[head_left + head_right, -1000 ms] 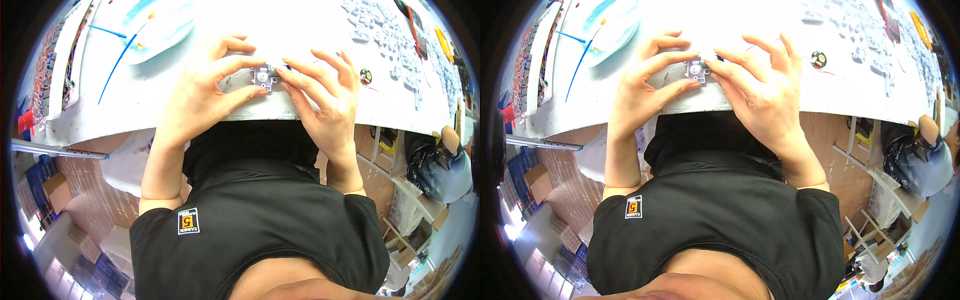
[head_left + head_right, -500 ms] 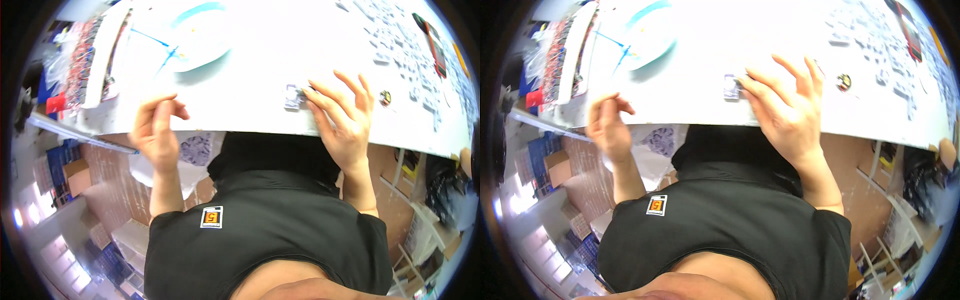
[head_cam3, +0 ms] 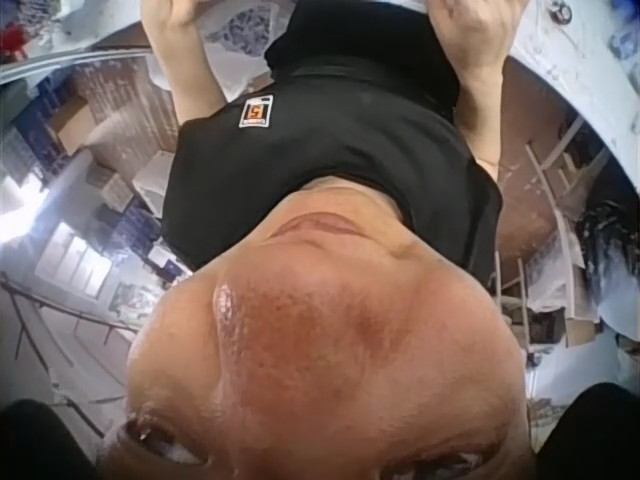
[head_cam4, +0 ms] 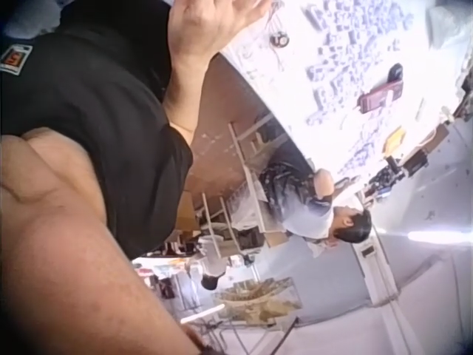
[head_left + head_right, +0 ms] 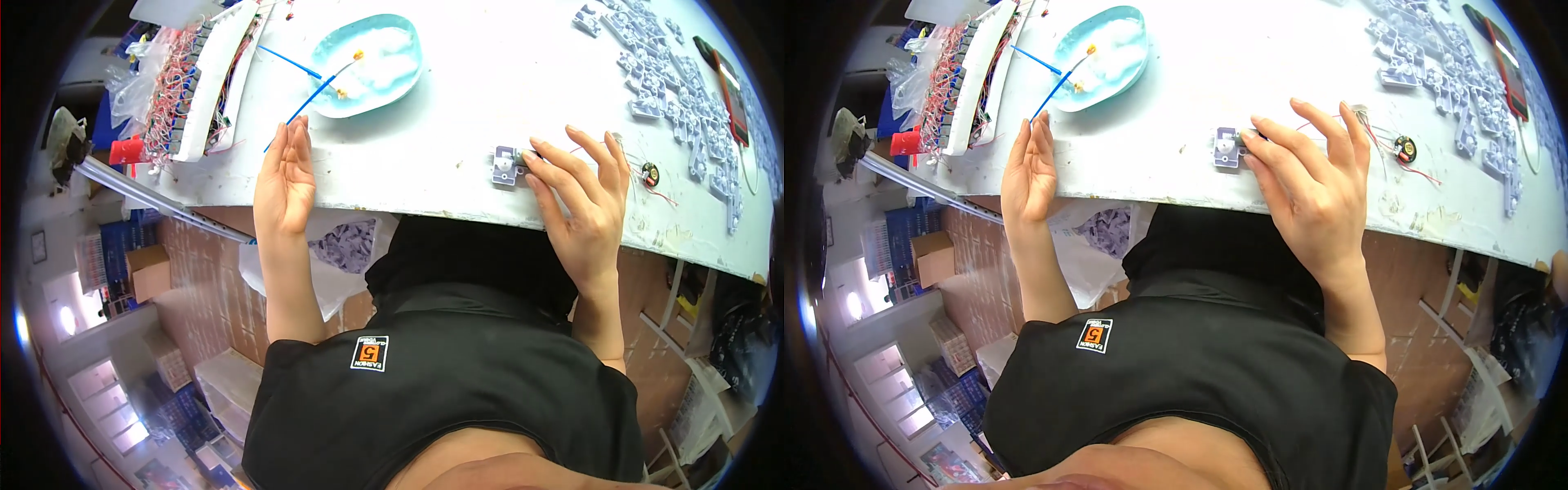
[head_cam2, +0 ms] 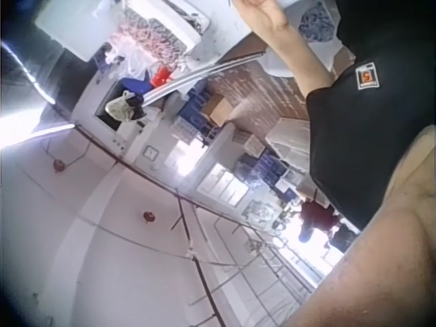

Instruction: Assemble small electronic motors and plastic housing parts on a workbench.

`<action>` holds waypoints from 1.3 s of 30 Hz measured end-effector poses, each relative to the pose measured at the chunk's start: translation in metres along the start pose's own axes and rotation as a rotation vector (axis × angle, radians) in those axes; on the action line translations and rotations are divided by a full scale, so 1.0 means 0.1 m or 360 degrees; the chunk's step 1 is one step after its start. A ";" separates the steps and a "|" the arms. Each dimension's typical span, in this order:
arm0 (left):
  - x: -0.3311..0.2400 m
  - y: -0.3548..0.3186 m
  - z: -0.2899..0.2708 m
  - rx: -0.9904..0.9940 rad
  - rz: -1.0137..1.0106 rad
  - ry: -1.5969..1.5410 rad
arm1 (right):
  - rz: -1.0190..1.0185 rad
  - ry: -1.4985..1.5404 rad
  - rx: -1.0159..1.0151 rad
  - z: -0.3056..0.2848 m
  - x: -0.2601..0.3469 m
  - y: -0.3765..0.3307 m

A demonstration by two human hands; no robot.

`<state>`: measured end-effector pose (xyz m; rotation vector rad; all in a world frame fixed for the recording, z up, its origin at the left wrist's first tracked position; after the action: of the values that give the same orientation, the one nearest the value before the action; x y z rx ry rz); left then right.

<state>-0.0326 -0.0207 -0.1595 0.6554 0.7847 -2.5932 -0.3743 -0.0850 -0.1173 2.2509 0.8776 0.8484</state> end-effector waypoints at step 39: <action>0.92 -0.83 1.48 0.1372 0.1585 0.1860 | 0.0116 0.0112 -0.0081 0.02 -0.15 -0.11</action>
<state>-0.1944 -0.0607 -0.0631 2.1513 -0.4825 -1.3187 -0.3861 -0.0903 -0.1311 2.2320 0.8005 0.9775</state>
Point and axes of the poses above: each hand's wrist, its own y-axis towards the middle knuckle, its own z-axis out of the palm, x = y × z, the point moved 4 cm from there along y, towards the middle knuckle, and after that the axes turned 8 degrees about -x, right-handed, at the moved point
